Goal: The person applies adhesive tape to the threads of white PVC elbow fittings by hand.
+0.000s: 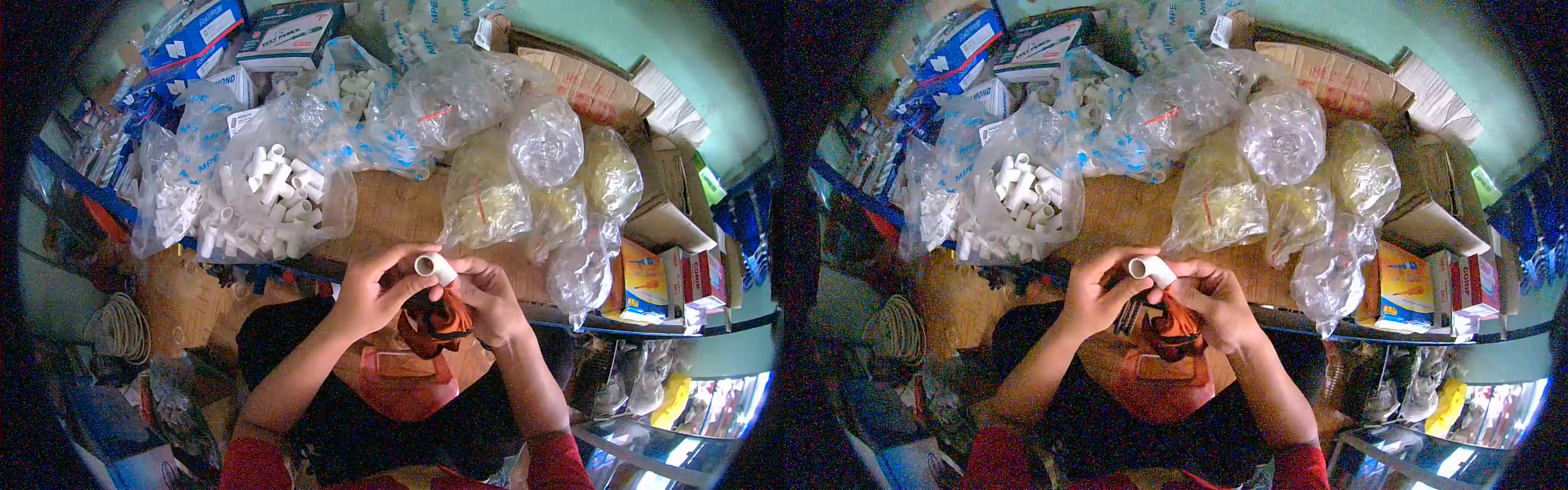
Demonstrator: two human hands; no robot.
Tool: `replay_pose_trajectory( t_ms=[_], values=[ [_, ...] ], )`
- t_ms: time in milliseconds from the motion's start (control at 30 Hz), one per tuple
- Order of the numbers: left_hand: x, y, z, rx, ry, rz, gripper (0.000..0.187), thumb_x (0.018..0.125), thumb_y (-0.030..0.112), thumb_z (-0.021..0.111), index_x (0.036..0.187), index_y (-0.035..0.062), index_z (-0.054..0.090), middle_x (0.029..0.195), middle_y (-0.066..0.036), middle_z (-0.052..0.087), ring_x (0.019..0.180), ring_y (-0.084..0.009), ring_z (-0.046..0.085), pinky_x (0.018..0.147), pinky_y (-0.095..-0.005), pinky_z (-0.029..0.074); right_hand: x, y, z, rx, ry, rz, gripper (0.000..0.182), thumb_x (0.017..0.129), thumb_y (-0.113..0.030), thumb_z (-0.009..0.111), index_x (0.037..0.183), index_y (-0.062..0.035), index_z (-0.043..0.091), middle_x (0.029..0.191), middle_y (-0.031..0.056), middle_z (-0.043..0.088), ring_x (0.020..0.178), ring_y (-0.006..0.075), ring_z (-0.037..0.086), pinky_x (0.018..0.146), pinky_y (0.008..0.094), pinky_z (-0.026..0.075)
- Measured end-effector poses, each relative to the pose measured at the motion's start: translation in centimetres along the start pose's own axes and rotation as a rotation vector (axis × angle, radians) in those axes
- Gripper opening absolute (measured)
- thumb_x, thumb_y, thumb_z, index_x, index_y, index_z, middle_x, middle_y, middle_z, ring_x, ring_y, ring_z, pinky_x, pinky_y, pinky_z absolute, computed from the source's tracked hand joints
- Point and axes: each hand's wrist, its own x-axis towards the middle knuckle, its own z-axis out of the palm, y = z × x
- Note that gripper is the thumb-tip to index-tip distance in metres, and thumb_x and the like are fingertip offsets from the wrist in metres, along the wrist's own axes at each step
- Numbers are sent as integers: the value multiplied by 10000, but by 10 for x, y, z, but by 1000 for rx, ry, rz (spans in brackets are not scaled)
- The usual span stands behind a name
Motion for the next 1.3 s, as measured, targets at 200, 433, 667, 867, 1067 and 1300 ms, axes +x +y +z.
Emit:
replay_pose_trajectory(
  t_ms=[200,433,667,867,1067,1300],
  values=[
    [-5,-5,3,122,45,-22,328,794,132,713,1088,18,626,991,-80,679,894,-140,634,795,-274,481,-4,-3,5,-241,59,-34,136,898,-46,562,1019,7,596,789,103,648,693,111,597,612,234,488],
    [-3,-3,0,296,67,100,309,767,141,739,1039,21,651,974,-85,679,867,-158,648,752,-261,492,-4,9,5,-398,145,-202,111,890,-37,556,984,12,588,736,36,593,654,76,558,573,206,455],
    [-1,-14,5,116,211,211,318,752,36,727,1007,-2,541,1061,-126,624,908,-167,631,765,-272,493,-5,-12,15,-1210,371,-580,203,856,-7,563,1052,45,575,960,145,660,860,160,636,776,279,491],
    [-4,-17,3,173,199,86,314,733,-6,703,1005,23,550,974,-112,646,883,-151,628,768,-279,491,-13,-12,11,-777,347,-454,210,810,-12,660,1014,24,623,951,82,662,838,118,604,734,245,477],
    [0,-16,3,319,120,231,358,707,-29,677,1052,38,607,918,-112,647,864,-253,644,757,-302,499,-9,-12,28,-1339,126,-719,217,734,26,670,946,-18,657,815,124,658,720,233,656,625,287,515],
    [-2,-20,4,469,39,301,479,728,-26,663,1185,94,587,941,-122,618,821,-290,630,707,-335,517,-2,-10,21,-1324,125,-691,199,737,8,675,932,-13,645,891,138,648,747,283,658,652,317,532]
  ],
)
